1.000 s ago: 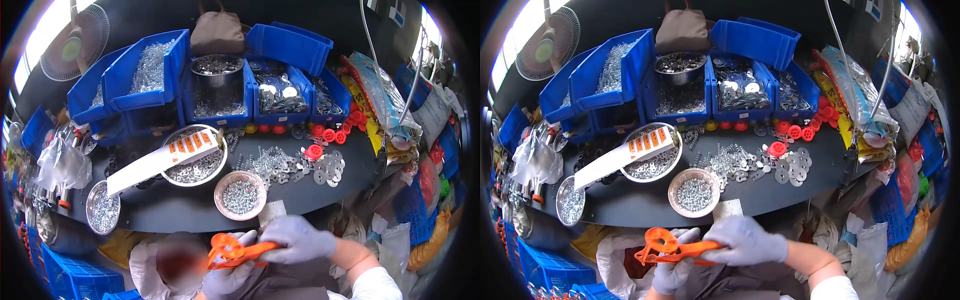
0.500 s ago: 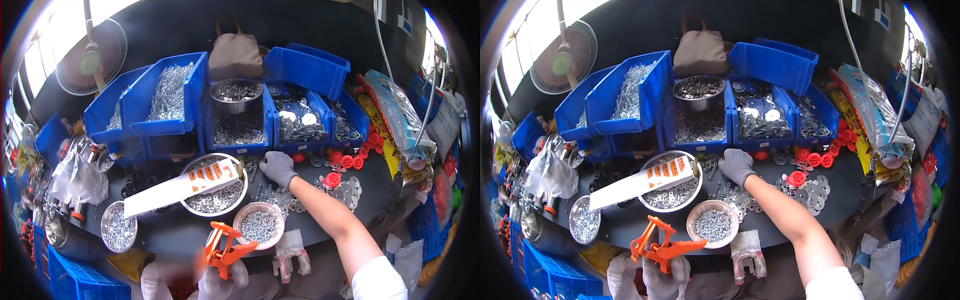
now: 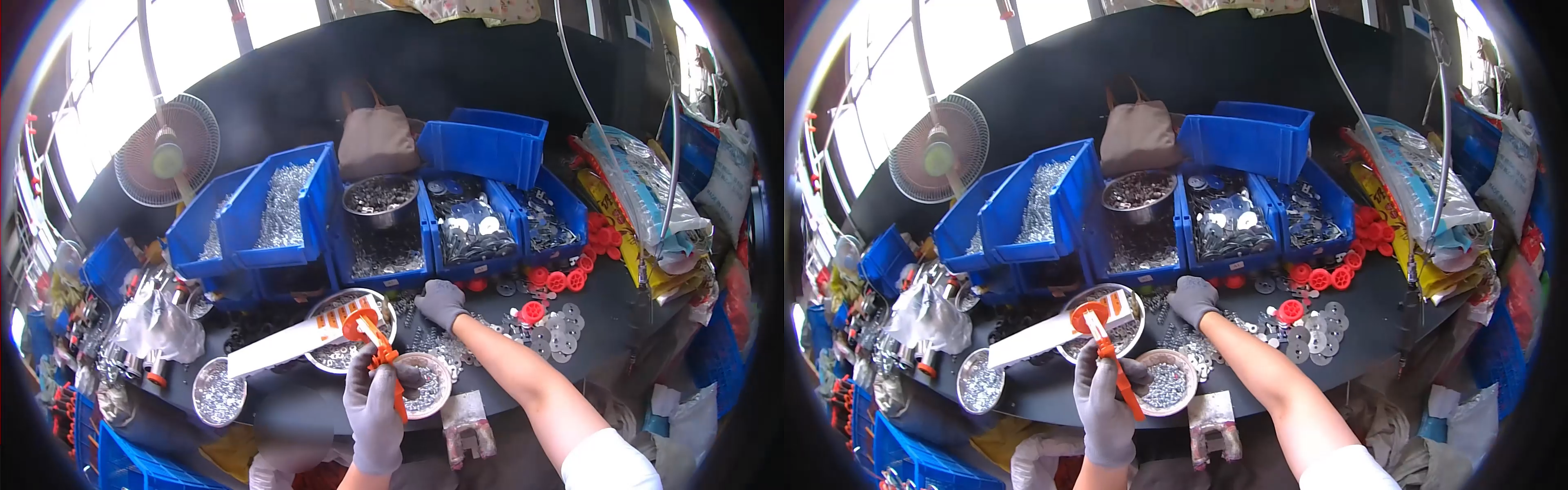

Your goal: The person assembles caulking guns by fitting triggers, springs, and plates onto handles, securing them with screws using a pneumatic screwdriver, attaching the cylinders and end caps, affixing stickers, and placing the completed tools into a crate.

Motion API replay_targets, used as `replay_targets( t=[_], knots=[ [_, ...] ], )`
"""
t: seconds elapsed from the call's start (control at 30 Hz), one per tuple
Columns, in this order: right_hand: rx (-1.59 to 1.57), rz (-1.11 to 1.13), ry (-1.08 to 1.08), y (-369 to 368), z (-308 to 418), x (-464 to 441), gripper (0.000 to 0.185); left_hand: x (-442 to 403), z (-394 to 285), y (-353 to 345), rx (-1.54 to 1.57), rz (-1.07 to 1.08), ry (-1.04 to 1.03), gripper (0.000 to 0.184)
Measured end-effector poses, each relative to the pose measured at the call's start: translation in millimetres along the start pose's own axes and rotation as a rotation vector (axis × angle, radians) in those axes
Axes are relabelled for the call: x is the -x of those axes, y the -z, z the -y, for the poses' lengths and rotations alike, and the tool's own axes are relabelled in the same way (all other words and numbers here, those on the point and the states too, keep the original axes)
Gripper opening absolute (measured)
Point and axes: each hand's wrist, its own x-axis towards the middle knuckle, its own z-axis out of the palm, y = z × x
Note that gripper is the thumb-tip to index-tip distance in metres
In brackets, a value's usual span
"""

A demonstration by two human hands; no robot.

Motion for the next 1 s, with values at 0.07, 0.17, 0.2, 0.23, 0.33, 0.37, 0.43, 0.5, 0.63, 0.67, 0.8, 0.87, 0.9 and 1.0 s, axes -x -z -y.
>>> replay_targets(
  t=[0.07, 0.17, 0.2, 0.23, 0.33, 0.37, 0.43, 0.5, 0.63, 0.67, 0.8, 0.87, 0.9, 1.0],
  knots=[
    [-0.056, -0.008, 0.029, 10, -2, 2, 0.029, -7, -1, 2, -0.095, 0.006, -0.011, 0.035],
    [-0.395, -0.035, 0.071, 57, 1, 42, 0.021, -19, 1, -5, -0.150, 0.010, 0.020, 0.035],
    [-0.695, -0.057, 0.087, 83, 8, 64, 0.015, -23, 1, -8, -0.171, 0.015, 0.058, 0.035],
    [-0.875, -0.107, 0.206, 100, 12, 90, 0.011, -26, 1, -17, -0.185, -0.005, 0.113, 0.034],
    [-1.129, -0.114, 0.462, 145, 9, 164, 0.007, -28, 22, -31, -0.132, 0.088, 0.160, 0.033],
    [-1.091, -0.144, 0.479, 155, 7, 175, 0.006, -24, 29, -39, -0.042, 0.114, 0.194, 0.034],
    [-1.110, -0.114, 0.338, 170, -4, 186, 0.003, -13, 39, -56, -0.095, 0.161, 0.248, 0.035],
    [-1.252, -0.037, 0.166, 173, -19, 190, 0.008, 1, 44, -67, -0.123, 0.207, 0.296, 0.035],
    [-1.289, -0.017, 0.115, 184, -43, 205, 0.010, 14, 55, -76, -0.293, 0.290, 0.269, 0.034],
    [-1.289, -0.020, 0.097, 186, -48, 207, 0.010, 15, 59, -77, -0.292, 0.315, 0.251, 0.034],
    [-1.224, 0.075, 0.002, 195, -64, 207, 0.014, 17, 71, -83, -0.338, 0.323, 0.197, 0.032],
    [-1.222, 0.139, -0.049, 198, -67, 205, 0.016, 14, 75, -82, -0.363, 0.335, 0.206, 0.031],
    [-1.210, 0.151, -0.067, 200, -68, 203, 0.016, 11, 77, -81, -0.382, 0.349, 0.206, 0.030],
    [-1.203, 0.191, -0.022, 198, -71, 196, 0.016, 2, 83, -77, -0.486, 0.388, 0.030, 0.026]
  ],
)
